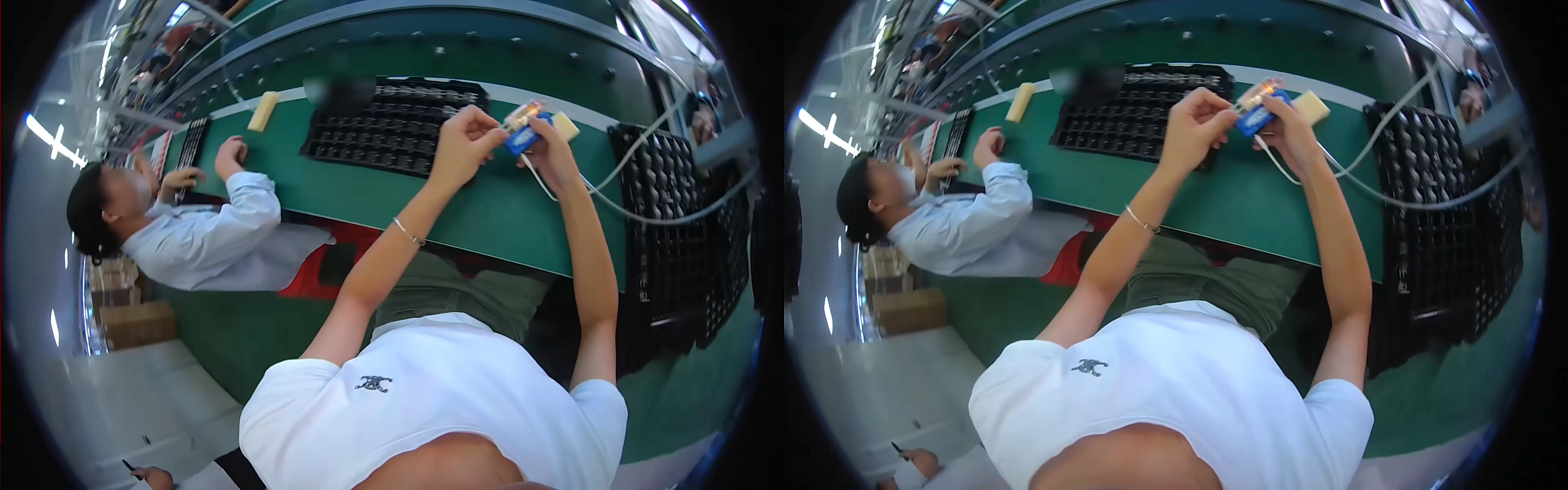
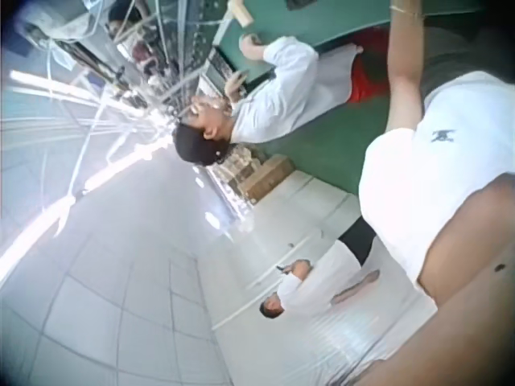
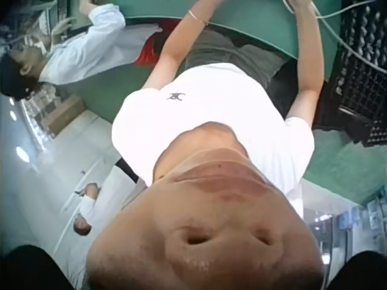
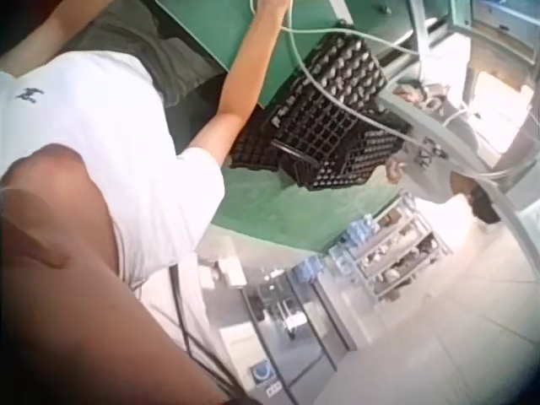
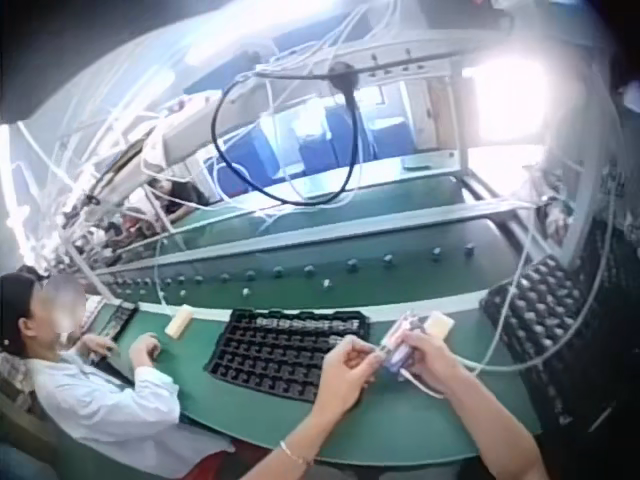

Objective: Assembling and inspecting electronic components on a factory production line.

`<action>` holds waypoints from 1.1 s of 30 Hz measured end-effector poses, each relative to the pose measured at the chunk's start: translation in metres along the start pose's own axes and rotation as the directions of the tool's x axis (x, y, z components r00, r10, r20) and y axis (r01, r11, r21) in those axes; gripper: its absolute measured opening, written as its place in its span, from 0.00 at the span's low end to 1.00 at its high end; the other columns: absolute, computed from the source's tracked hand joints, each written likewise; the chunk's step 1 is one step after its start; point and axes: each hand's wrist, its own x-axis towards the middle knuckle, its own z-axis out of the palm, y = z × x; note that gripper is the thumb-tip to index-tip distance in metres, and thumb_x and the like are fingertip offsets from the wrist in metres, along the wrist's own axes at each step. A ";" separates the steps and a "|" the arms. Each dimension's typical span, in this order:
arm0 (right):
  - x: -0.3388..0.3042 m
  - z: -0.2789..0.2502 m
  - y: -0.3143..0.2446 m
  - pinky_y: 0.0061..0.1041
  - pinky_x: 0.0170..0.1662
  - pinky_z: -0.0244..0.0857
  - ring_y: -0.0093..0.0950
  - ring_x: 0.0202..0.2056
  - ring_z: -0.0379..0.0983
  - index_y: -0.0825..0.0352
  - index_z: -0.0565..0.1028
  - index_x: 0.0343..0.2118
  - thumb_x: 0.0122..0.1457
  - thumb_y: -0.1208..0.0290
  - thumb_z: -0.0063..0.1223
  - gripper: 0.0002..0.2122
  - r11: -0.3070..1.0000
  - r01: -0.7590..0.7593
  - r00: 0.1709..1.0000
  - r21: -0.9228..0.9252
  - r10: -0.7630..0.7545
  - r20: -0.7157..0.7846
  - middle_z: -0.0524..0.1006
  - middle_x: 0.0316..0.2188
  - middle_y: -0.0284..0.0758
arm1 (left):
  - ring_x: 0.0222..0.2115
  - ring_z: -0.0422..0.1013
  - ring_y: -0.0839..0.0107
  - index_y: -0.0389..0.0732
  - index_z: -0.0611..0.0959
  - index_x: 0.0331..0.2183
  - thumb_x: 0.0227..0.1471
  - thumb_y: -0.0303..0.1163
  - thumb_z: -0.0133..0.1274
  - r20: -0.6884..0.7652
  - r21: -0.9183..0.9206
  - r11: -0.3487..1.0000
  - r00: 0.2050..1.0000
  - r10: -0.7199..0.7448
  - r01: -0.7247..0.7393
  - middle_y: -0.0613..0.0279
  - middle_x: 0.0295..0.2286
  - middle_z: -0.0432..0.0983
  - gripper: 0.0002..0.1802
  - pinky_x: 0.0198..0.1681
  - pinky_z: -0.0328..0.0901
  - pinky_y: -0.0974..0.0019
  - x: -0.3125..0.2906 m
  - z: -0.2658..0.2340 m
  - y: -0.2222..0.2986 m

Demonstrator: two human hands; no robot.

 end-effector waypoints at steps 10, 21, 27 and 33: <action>-0.020 0.006 -0.011 0.22 0.27 0.71 0.21 0.28 0.75 0.68 0.70 0.44 0.59 0.57 0.51 0.18 0.999 0.023 0.999 0.024 -0.024 0.042 0.77 0.30 0.34 | 0.17 0.68 0.83 0.37 0.76 0.32 0.50 0.30 0.62 0.015 0.006 1.000 1.000 0.006 -0.006 0.66 0.22 0.75 0.11 0.18 0.59 0.81 -0.010 0.009 0.008; -0.025 -0.009 -0.039 0.18 0.31 0.70 0.20 0.31 0.74 0.68 0.67 0.54 0.56 0.61 0.59 0.26 0.876 0.317 0.900 -0.363 -0.398 -0.175 0.77 0.35 0.34 | 0.21 0.65 0.84 0.38 0.75 0.38 0.48 0.30 0.62 -0.015 0.060 0.997 0.998 0.059 -0.058 0.70 0.22 0.70 0.16 0.22 0.60 0.79 -0.010 -0.028 -0.006; -0.038 -0.054 -0.044 0.23 0.36 0.69 0.24 0.31 0.75 0.73 0.73 0.45 0.51 0.61 0.63 0.23 0.368 0.248 0.697 -0.896 -0.710 -0.100 0.78 0.30 0.37 | 0.22 0.67 0.73 0.39 0.80 0.28 0.44 0.29 0.62 -0.095 0.727 0.649 0.903 0.418 -0.224 0.65 0.20 0.71 0.08 0.29 0.64 0.71 -0.023 -0.070 -0.020; -0.039 -0.046 -0.022 0.26 0.36 0.69 0.30 0.31 0.74 0.68 0.74 0.46 0.50 0.60 0.63 0.23 0.195 0.202 0.713 -0.960 -0.701 0.008 0.76 0.32 0.41 | 0.22 0.70 0.68 0.41 0.80 0.24 0.47 0.31 0.58 0.017 0.835 0.479 0.884 0.467 -0.269 0.64 0.21 0.73 0.06 0.28 0.63 0.67 -0.029 -0.059 -0.032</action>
